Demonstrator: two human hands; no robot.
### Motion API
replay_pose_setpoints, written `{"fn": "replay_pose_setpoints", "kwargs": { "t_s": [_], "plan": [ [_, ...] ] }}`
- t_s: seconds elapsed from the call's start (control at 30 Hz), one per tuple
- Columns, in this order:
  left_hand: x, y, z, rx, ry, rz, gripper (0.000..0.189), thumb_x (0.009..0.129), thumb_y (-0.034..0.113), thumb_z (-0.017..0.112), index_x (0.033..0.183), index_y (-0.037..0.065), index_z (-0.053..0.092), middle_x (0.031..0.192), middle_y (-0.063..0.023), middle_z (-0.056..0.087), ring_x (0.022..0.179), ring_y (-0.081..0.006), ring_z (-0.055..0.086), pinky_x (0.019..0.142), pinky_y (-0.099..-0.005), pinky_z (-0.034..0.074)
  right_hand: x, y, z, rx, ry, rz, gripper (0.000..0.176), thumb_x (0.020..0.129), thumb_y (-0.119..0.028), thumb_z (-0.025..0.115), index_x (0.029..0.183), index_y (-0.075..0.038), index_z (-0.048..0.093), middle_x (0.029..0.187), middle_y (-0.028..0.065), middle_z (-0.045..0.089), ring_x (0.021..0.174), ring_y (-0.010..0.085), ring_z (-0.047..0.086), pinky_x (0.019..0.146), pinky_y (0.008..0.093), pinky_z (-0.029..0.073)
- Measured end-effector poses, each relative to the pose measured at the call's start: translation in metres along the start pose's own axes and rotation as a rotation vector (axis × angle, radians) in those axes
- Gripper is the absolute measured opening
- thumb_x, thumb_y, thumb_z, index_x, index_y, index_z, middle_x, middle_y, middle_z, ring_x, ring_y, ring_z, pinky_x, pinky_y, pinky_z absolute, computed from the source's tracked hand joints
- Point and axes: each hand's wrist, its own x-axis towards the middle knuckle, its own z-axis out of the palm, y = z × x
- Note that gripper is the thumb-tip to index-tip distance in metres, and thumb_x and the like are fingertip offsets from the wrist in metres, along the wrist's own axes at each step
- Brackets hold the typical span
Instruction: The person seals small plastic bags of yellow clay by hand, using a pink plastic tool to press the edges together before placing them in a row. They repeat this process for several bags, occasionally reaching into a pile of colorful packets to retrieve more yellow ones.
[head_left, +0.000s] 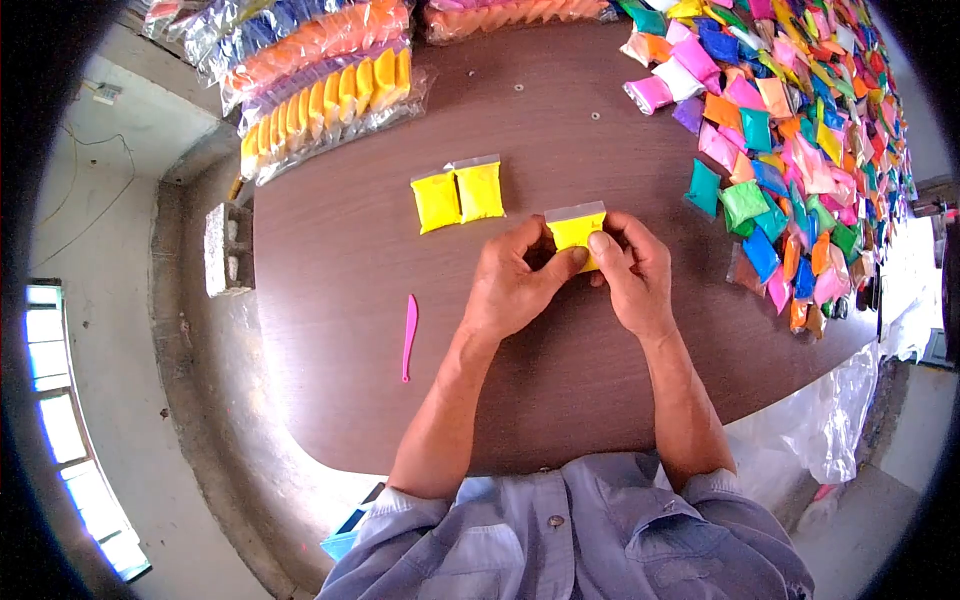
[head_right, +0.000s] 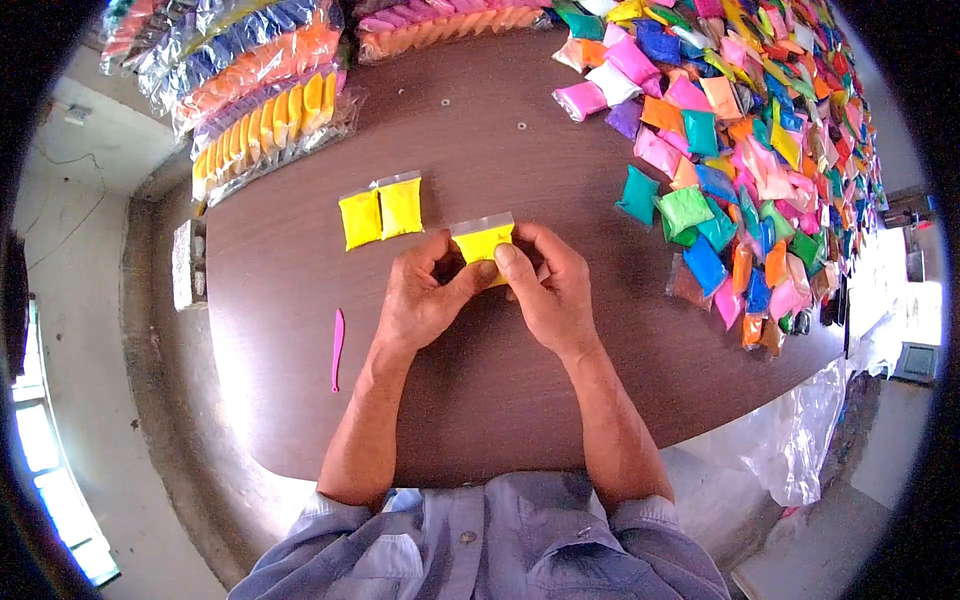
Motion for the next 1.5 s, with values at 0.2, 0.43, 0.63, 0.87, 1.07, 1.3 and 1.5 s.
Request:
{"fn": "replay_pose_setpoints", "kwargs": {
  "t_s": [0.2,0.43,0.63,0.87,1.07,1.3,1.5],
  "plan": [
    [-0.005,0.008,0.006,-0.162,0.093,0.059,0.028,0.091,0.013,0.080,0.112,-0.002,0.069,0.093,-0.0035,0.072,0.084,-0.0089,0.064,0.074,-0.0275,0.053,-0.002,-0.004,-0.004,-0.017,-0.026,0.150,0.030,0.105,-0.021,0.064,0.123,0.002,0.065,0.091,-0.0001,0.067,0.075,0.0032,0.060,0.062,0.0211,0.050],
    [-0.065,0.019,-0.030,0.475,0.362,0.051,0.025,0.089,0.014,0.080,0.110,0.001,0.072,0.094,-0.0083,0.074,0.083,-0.0127,0.067,0.075,-0.0285,0.056,-0.007,-0.001,0.005,-0.221,0.006,-0.152,0.029,0.101,-0.017,0.068,0.124,0.001,0.063,0.105,0.0114,0.073,0.091,0.0165,0.072,0.077,0.0313,0.059],
    [-0.134,-0.002,-0.083,0.847,0.561,-0.106,0.016,0.087,0.014,0.079,0.100,0.006,0.074,0.089,-0.0098,0.071,0.077,-0.0225,0.069,0.070,-0.0355,0.056,-0.014,-0.017,0.005,-0.487,-0.088,-0.136,0.026,0.095,-0.013,0.070,0.117,0.000,0.066,0.105,0.0205,0.074,0.095,0.0326,0.075,0.083,0.0415,0.061],
    [-0.143,0.004,-0.088,0.837,0.495,-0.201,0.009,0.089,0.012,0.076,0.093,0.005,0.073,0.086,-0.0102,0.070,0.074,-0.0265,0.069,0.069,-0.0386,0.053,-0.030,-0.036,-0.004,-0.846,-0.141,-0.125,0.029,0.097,-0.022,0.069,0.119,-0.004,0.067,0.105,0.0180,0.072,0.094,0.0325,0.074,0.081,0.0414,0.061],
    [-0.142,0.000,-0.093,0.846,0.434,-0.168,0.007,0.089,0.009,0.075,0.093,0.003,0.074,0.088,-0.0100,0.071,0.076,-0.0224,0.070,0.069,-0.0352,0.055,-0.066,-0.034,-0.017,-0.813,-0.062,-0.195,0.033,0.094,-0.021,0.071,0.123,-0.006,0.065,0.114,0.0141,0.065,0.100,0.0314,0.070,0.081,0.0423,0.060],
    [-0.142,0.004,-0.090,0.882,0.374,-0.162,0.008,0.091,0.009,0.075,0.095,0.002,0.072,0.090,-0.0103,0.071,0.076,-0.0194,0.069,0.069,-0.0349,0.056,-0.084,-0.033,-0.030,-0.877,-0.082,-0.222,0.040,0.089,-0.021,0.077,0.126,-0.010,0.066,0.128,0.0123,0.059,0.110,0.0315,0.064,0.087,0.0427,0.058],
    [-0.143,0.004,-0.087,0.874,0.428,-0.170,0.008,0.092,0.007,0.074,0.098,0.002,0.074,0.092,-0.0106,0.072,0.077,-0.0191,0.070,0.069,-0.0347,0.056,-0.080,-0.037,-0.027,-0.909,-0.137,-0.334,0.043,0.087,-0.022,0.078,0.125,-0.009,0.066,0.132,0.0095,0.056,0.115,0.0304,0.061,0.087,0.0410,0.059]
  ]
}}
